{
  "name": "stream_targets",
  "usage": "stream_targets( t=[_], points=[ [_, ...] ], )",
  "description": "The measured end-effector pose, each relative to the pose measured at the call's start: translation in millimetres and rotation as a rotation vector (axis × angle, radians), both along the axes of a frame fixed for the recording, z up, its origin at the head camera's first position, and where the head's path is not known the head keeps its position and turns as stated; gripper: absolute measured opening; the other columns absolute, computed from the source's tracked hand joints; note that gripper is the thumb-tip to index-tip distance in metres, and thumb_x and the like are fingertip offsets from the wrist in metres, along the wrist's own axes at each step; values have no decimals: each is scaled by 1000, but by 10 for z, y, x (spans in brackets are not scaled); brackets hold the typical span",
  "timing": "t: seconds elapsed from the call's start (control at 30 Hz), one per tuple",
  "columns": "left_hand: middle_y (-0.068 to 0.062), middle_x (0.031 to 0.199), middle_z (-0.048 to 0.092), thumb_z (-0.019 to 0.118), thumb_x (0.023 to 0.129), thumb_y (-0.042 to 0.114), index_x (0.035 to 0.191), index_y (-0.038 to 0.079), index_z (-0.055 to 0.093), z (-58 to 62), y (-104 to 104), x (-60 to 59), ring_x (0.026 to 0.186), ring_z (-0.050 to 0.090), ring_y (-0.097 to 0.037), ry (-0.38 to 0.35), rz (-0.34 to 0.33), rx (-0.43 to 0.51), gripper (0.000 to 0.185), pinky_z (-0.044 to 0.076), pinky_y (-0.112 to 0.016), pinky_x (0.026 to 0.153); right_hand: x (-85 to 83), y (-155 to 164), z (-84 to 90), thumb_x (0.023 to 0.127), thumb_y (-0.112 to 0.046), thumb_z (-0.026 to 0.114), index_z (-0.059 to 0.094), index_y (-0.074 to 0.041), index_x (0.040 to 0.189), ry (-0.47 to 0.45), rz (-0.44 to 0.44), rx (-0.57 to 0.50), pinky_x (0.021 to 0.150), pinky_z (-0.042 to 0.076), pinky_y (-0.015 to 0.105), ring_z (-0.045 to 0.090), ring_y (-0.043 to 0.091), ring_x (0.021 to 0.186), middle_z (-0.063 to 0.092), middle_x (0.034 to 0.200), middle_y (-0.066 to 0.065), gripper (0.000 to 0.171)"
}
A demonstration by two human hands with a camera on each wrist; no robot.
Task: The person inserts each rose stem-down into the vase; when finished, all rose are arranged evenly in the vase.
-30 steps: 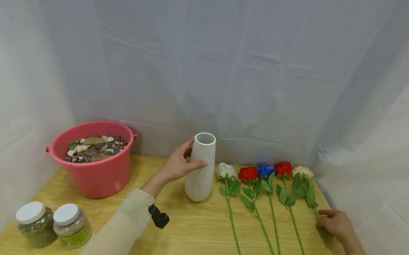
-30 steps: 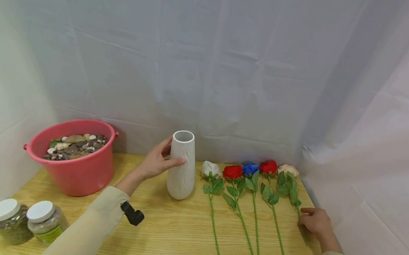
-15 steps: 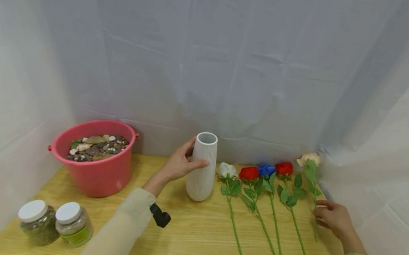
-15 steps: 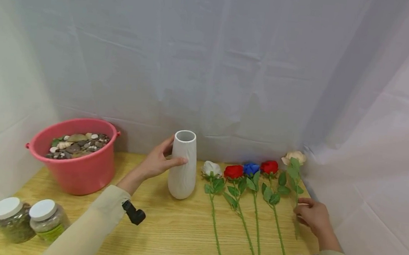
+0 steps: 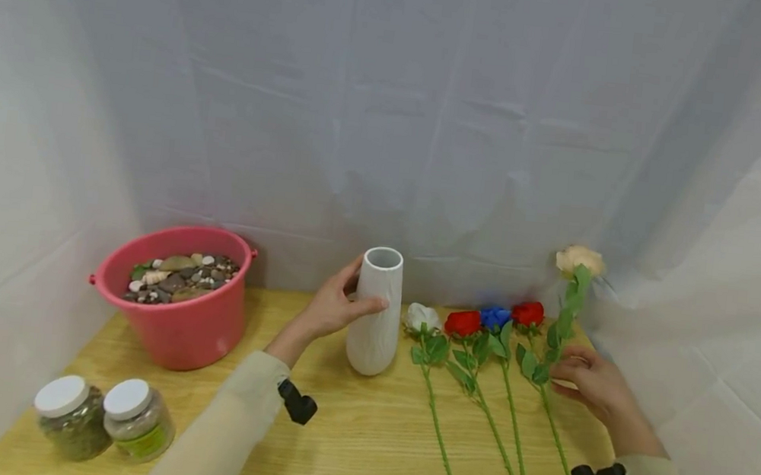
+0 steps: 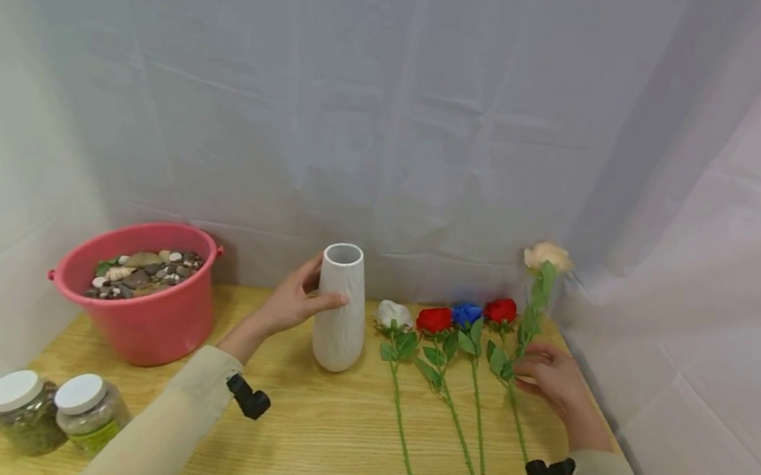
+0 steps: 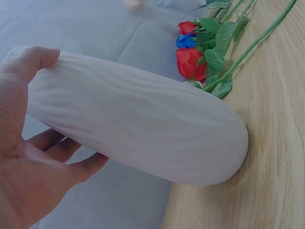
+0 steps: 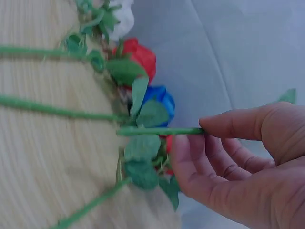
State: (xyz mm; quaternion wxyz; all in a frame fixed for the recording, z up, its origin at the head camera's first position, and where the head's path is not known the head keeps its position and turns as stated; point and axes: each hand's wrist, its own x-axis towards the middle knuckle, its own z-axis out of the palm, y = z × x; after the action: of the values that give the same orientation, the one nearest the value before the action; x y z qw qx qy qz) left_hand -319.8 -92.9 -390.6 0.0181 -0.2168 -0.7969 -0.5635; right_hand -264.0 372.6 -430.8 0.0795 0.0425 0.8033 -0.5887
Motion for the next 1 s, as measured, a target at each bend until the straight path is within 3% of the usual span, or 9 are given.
stream_targets(
  t=[0.1,0.27,0.33,0.43,0.53,0.63,1.0],
  points=[
    [-22,164,43,79,95,18,170,14,22,-8,-5,-4,146,48,-43,2,2,-5,94,45,-62,116,-26,-123,53,103,-4,63,24,10,148,18,25,-69,94,63,37,68,12,101,54,112,4,62],
    [-20,165,43,79,96,19,170,16,21,-11,-16,-11,147,48,-41,-2,0,-8,94,44,-61,116,-55,-351,137,103,-1,62,12,3,161,68,36,-141,91,63,33,70,8,95,59,100,-7,77],
    [-19,165,43,79,95,20,170,17,21,-10,-17,-12,148,48,-41,-5,0,-9,95,44,-61,117,-62,-445,171,104,-2,62,5,2,166,89,37,-166,90,63,32,70,6,95,63,102,-9,84],
    [-18,164,44,79,95,20,170,18,21,-6,-12,-13,147,48,-40,-7,-3,-5,95,45,-60,117,-84,-585,222,105,-4,62,20,-1,161,114,13,-229,90,63,33,71,6,93,69,101,-11,70],
    [-17,164,45,79,95,20,170,19,22,2,-5,-10,146,49,-40,-1,-14,-1,95,45,-60,116,-105,-703,269,105,-7,64,41,-9,141,132,-28,-294,88,64,35,71,9,90,73,97,-10,42],
    [-17,163,46,79,95,19,170,19,22,5,2,-13,145,50,-40,3,-24,5,94,45,-61,116,-126,-797,309,105,-10,65,48,-14,124,149,-59,-328,86,65,35,72,10,89,74,95,-9,26],
    [-18,163,46,79,95,18,170,18,22,7,-12,-15,146,50,-40,-3,-34,13,93,45,-62,116,-232,-1182,536,105,-11,65,46,-7,124,265,-87,-395,90,64,34,73,16,94,70,103,1,26]
  ],
)
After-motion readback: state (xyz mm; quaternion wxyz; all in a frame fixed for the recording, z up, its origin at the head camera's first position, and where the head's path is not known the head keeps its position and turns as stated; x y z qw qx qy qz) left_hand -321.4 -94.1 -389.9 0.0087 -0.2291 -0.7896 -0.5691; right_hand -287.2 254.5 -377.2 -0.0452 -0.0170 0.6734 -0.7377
